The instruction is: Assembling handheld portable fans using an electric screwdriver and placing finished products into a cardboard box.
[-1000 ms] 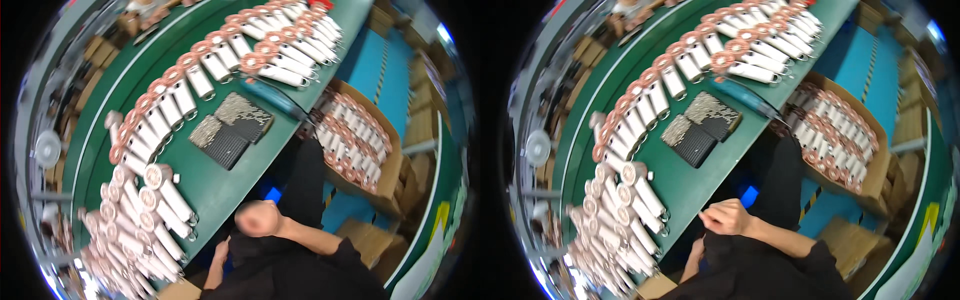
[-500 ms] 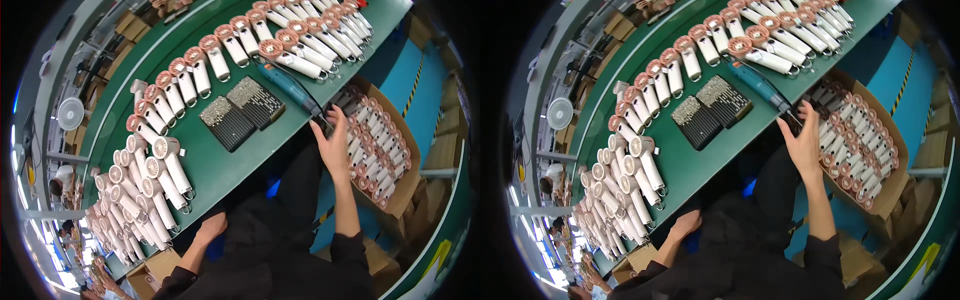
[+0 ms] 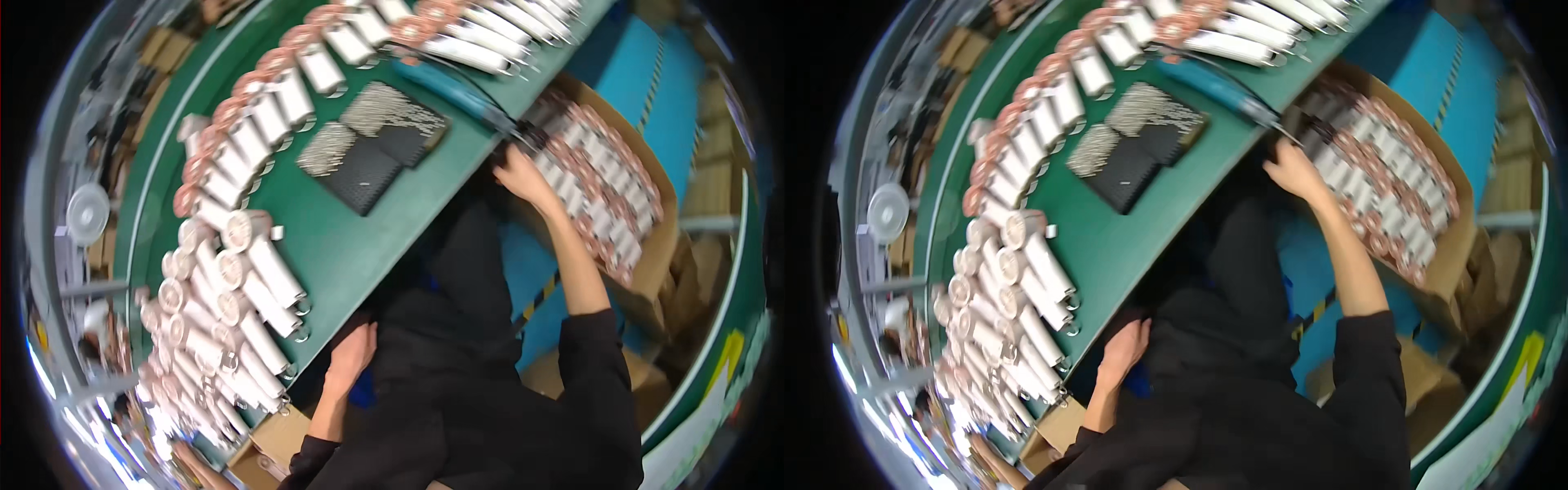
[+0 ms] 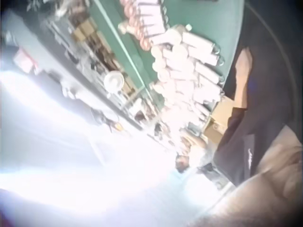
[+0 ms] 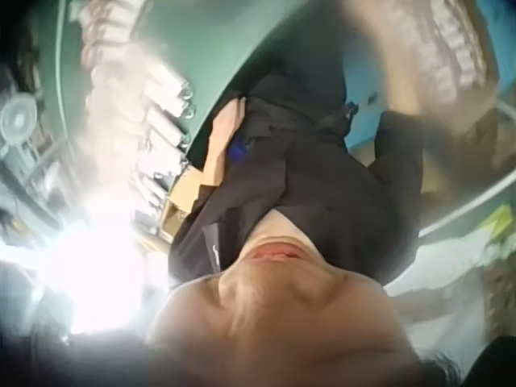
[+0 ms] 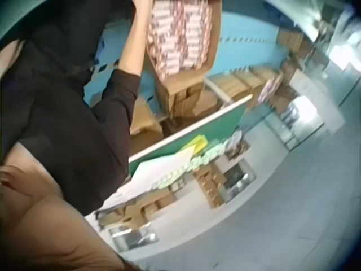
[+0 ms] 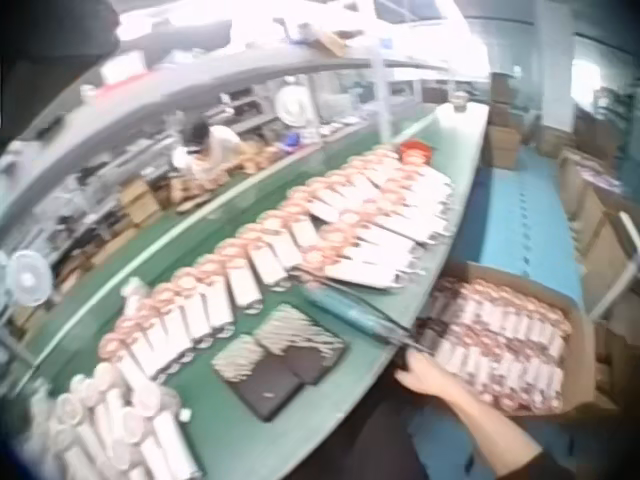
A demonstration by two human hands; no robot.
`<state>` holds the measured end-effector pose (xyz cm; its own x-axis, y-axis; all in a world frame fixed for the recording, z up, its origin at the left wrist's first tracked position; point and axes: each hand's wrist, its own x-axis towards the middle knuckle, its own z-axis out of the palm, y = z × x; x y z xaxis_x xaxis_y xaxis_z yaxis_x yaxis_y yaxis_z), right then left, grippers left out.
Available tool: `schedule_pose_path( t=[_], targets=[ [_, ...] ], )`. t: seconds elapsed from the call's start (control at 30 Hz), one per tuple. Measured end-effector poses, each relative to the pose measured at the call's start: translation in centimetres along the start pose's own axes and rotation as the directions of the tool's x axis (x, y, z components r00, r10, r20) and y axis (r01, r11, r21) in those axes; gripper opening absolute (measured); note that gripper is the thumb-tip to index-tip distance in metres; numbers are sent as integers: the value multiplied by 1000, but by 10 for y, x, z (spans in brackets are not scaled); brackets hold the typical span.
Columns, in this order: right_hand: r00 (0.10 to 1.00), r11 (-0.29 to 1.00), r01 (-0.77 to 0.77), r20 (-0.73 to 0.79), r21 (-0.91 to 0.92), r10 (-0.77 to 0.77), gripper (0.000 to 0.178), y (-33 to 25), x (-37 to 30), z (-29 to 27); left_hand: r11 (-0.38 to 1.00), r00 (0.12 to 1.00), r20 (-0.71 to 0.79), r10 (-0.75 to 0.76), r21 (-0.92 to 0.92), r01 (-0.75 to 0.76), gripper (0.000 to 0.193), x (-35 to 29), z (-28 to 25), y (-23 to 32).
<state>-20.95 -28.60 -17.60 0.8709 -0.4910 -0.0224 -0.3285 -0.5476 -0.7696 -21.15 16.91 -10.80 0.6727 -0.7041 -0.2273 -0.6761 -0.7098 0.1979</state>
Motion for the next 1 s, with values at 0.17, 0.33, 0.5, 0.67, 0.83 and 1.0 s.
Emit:
schedule_pose_path(
  t=[0.17,0.33,0.5,0.67,0.83,1.0],
  targets=[
    [926,922,367,-45,-124,-375,27,84,33,24,994,998,-48,-27,-103,22,21,0,-11,16],
    [867,749,-490,164,445,470,24,79,94,36,973,990,46,-136,-183,142,26,-3,-28,31],
    [928,899,-369,48,235,368,24,76,109,30,972,996,29,-86,-219,90,27,-8,-49,45],
    [980,995,63,183,71,-76,25,95,70,-10,854,939,163,304,-484,-192,31,-12,-114,67],
    [860,882,464,281,-84,-426,27,91,65,19,709,820,184,542,-624,-329,30,10,-198,69],
    [944,962,-227,279,150,179,31,105,-12,5,896,982,-121,146,-404,-183,23,112,-277,-3]
  ],
)
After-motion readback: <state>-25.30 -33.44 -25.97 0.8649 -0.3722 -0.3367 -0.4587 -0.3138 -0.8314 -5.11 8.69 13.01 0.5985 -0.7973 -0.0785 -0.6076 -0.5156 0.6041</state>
